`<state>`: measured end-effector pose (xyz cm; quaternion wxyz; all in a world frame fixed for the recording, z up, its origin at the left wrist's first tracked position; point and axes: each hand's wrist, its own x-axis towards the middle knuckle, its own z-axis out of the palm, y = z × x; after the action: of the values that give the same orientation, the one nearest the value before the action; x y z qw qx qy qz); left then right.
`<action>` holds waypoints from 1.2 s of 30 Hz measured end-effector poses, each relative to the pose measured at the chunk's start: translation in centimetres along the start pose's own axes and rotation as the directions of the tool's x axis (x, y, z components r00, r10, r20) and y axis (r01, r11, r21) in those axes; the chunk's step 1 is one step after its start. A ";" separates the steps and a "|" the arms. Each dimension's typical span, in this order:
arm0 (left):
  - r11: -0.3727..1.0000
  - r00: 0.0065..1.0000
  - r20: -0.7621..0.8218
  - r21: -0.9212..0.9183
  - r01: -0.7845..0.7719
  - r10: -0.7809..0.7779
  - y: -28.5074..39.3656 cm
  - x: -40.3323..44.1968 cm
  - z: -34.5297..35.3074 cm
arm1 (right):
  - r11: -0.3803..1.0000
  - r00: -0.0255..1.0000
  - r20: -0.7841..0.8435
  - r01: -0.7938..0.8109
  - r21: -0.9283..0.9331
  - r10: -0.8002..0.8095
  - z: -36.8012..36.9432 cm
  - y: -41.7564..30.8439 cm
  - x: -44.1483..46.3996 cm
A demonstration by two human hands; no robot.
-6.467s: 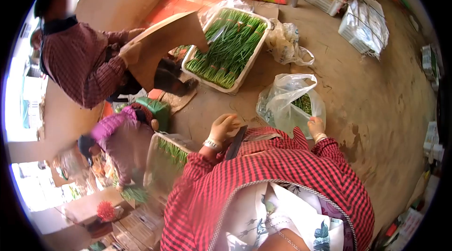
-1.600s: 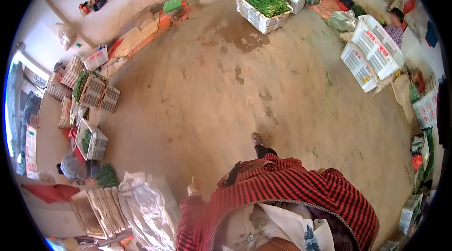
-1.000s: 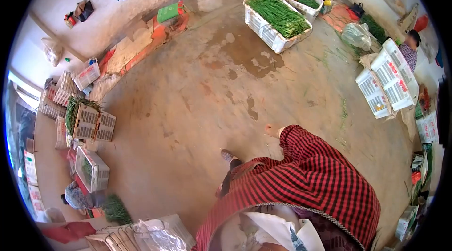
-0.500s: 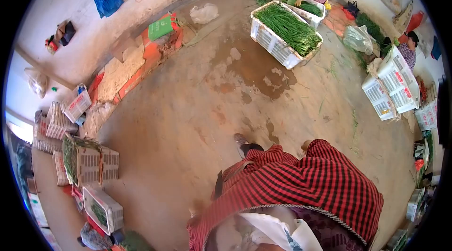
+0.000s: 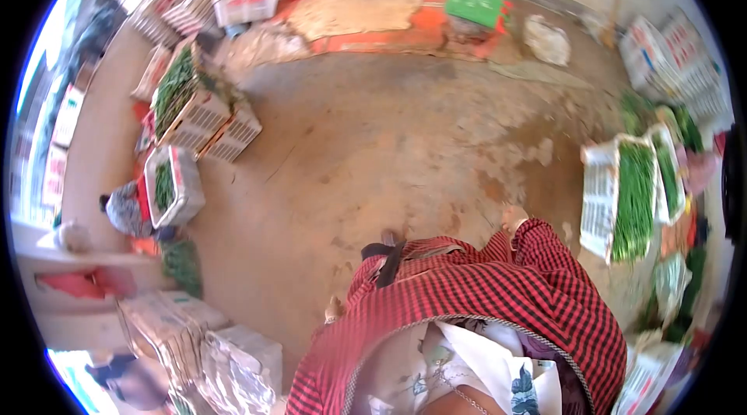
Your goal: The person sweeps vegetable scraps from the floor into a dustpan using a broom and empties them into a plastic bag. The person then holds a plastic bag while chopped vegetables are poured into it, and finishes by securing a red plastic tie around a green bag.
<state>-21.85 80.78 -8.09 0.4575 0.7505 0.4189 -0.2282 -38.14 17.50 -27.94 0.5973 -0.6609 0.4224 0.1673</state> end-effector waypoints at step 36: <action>0.864 0.994 0.075 0.492 -0.106 0.080 77.2 11.0 31.5 | 0.967 0.970 0.106 0.199 0.162 -0.217 -14.0 -85.3 42.4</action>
<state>50.05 39.97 7.14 0.2709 0.8557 0.2977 -0.3251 47.42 -16.74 -0.19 0.6846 -0.6432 0.3243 0.1117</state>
